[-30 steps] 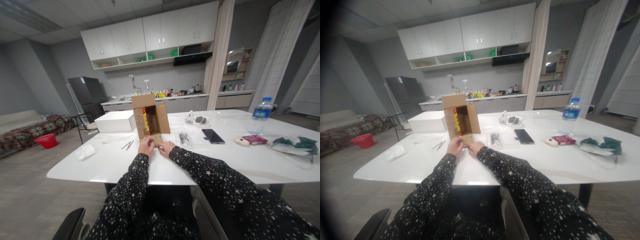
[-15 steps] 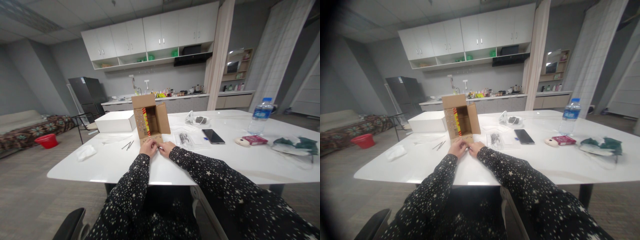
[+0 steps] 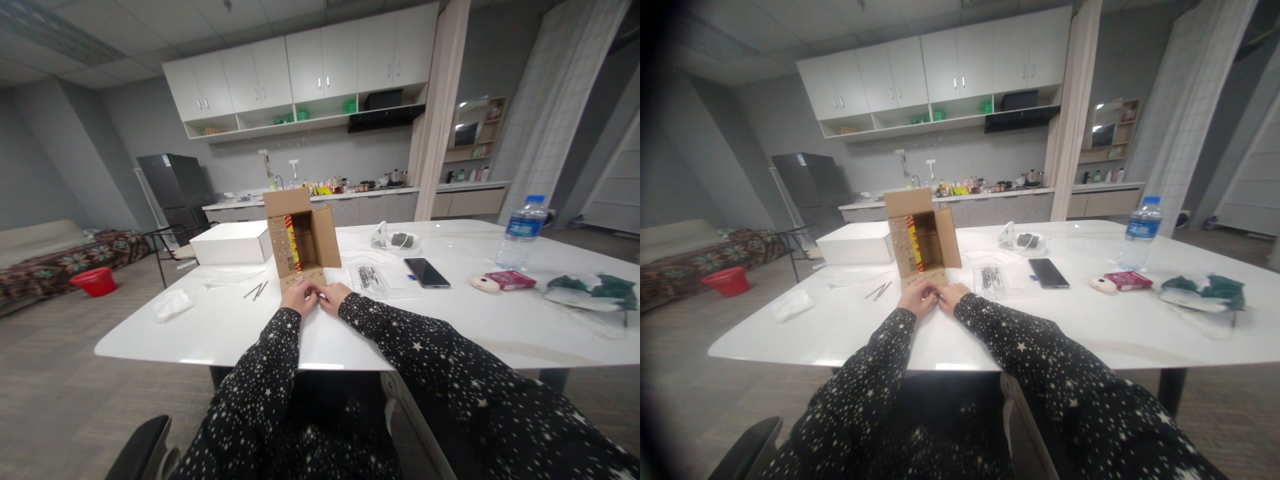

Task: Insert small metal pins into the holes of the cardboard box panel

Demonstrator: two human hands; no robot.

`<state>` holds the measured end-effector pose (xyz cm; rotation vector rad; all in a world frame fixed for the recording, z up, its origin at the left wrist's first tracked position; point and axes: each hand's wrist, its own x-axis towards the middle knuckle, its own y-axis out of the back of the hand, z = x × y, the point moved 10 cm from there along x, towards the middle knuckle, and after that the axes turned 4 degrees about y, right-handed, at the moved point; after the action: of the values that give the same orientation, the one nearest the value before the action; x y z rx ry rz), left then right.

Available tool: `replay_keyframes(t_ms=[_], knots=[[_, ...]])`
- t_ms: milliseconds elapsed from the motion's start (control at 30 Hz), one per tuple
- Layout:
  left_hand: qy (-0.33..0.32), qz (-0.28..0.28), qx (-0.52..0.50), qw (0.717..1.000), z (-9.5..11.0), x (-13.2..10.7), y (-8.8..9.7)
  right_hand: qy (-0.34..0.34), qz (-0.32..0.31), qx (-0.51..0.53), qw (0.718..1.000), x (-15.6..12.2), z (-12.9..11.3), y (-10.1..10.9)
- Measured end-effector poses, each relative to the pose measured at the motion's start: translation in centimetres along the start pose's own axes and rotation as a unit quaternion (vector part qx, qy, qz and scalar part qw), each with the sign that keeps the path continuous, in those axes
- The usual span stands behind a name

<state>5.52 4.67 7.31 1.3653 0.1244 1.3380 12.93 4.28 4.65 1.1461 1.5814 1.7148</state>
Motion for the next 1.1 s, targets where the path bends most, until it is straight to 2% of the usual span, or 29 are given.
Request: replay_keyframes(t_ms=[200,333,533,767,1100], knots=[[0.002,-0.006,-0.013,1.0,0.1,0.0,0.0,0.004,-0.003,0.004,1.0,0.1,0.0,-0.2],[0.028,0.0,-0.005,1.0,-0.9,0.2,-0.1,0.007,-0.002,-0.002,1.0,0.2,0.1,-0.4],[0.049,-0.026,0.017,0.998,-2.0,0.2,-1.0,0.011,0.004,-0.008,1.0,0.4,0.2,-0.7],[0.031,-0.033,0.006,0.999,-2.6,0.3,-2.1,0.005,0.009,-0.004,1.0,0.2,0.2,-0.4],[0.028,-0.038,0.008,0.999,-2.4,0.3,-2.0,0.004,0.005,-0.01,1.0,0.3,0.2,-0.5]])
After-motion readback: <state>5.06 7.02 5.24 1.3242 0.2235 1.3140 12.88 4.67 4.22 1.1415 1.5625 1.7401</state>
